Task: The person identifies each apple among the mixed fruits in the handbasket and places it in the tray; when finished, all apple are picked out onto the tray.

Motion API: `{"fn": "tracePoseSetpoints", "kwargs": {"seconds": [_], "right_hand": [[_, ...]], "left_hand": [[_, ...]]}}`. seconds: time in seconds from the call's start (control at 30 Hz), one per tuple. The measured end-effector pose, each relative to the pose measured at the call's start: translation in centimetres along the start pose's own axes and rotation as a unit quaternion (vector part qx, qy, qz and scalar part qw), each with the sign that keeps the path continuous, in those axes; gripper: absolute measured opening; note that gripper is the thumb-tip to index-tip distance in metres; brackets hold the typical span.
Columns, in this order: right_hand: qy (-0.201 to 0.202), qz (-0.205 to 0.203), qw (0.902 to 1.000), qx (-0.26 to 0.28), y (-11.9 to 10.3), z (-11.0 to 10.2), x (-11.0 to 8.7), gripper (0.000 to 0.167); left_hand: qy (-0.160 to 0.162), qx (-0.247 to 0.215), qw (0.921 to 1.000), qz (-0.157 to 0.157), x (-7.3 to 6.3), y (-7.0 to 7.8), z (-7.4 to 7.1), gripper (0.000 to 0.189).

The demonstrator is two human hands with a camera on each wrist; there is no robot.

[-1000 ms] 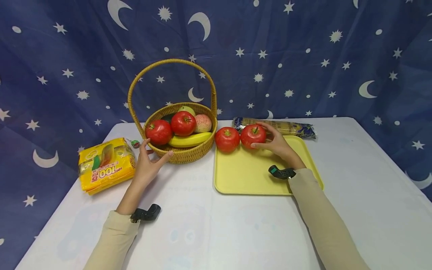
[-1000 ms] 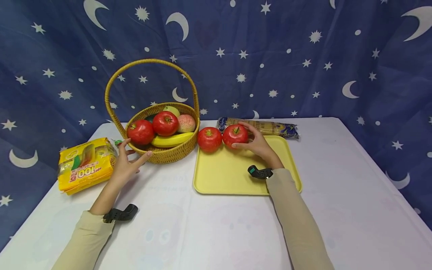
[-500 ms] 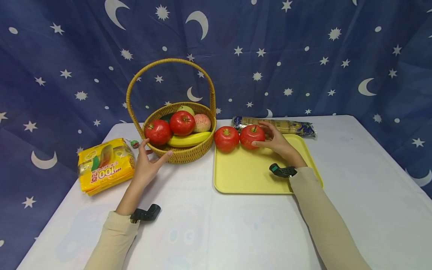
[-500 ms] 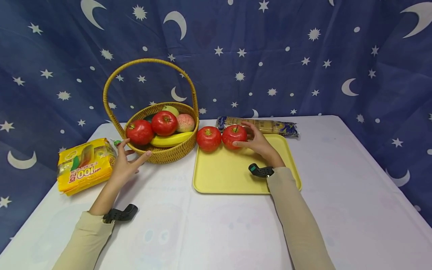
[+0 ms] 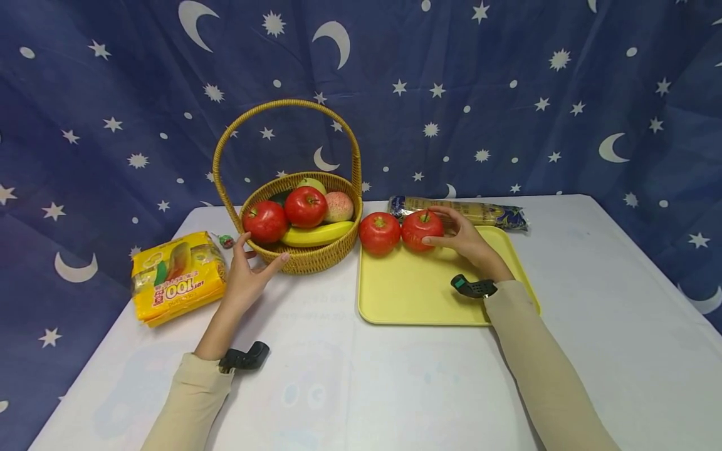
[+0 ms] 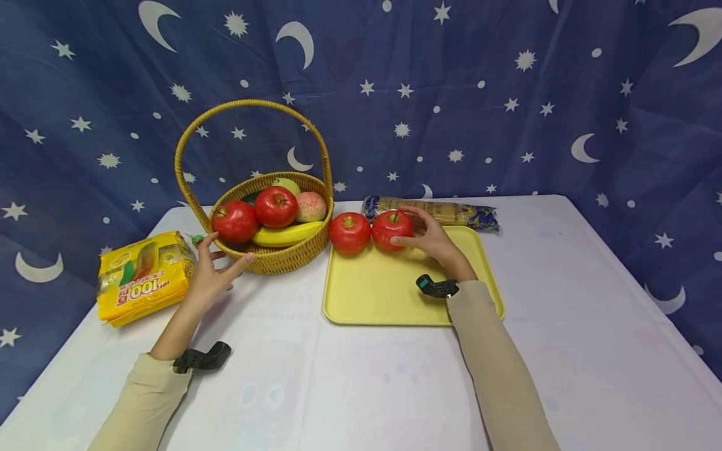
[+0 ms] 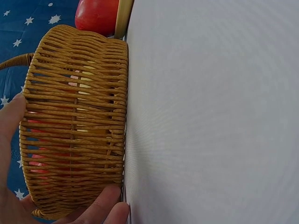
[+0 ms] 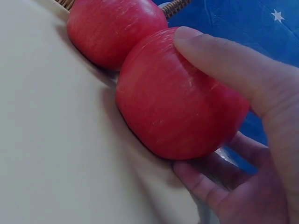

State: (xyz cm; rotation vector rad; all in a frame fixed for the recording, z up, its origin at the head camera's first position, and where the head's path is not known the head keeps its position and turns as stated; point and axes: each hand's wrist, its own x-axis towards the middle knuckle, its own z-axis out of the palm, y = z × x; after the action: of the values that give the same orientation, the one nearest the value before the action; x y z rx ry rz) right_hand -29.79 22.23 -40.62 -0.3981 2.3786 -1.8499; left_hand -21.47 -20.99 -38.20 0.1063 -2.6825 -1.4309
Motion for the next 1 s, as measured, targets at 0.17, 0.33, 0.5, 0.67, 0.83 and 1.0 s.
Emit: {"fn": "tracePoseSetpoints", "kwargs": {"seconds": [0.17,0.33,0.5,0.67,0.83,1.0], "right_hand": [[-0.003,0.003,1.0000,0.001,-0.2,0.0,-0.1,0.075],[0.003,0.004,1.0000,0.001,-0.4,0.1,-0.1,0.073],[0.031,-0.023,0.9992,-0.006,-0.6,0.1,-0.2,0.074],[0.064,-0.035,0.9973,0.006,-0.8,0.2,-0.1,0.074],[0.073,-0.045,0.9961,0.020,-1.2,0.3,0.0,0.072],[0.074,-0.073,0.9942,0.025,-1.8,0.5,-0.1,0.068]], "left_hand": [[-0.001,-0.003,1.0000,0.000,0.0,0.0,0.0,0.101],[-0.002,-0.005,1.0000,-0.001,0.0,0.0,0.0,0.100],[-0.002,-0.004,1.0000,0.001,0.0,0.0,0.0,0.100],[0.000,-0.002,1.0000,0.003,0.0,0.0,0.0,0.100],[0.000,-0.003,1.0000,0.002,0.0,0.0,0.0,0.100],[0.002,-0.004,1.0000,0.003,0.0,0.1,0.1,0.100]]}}
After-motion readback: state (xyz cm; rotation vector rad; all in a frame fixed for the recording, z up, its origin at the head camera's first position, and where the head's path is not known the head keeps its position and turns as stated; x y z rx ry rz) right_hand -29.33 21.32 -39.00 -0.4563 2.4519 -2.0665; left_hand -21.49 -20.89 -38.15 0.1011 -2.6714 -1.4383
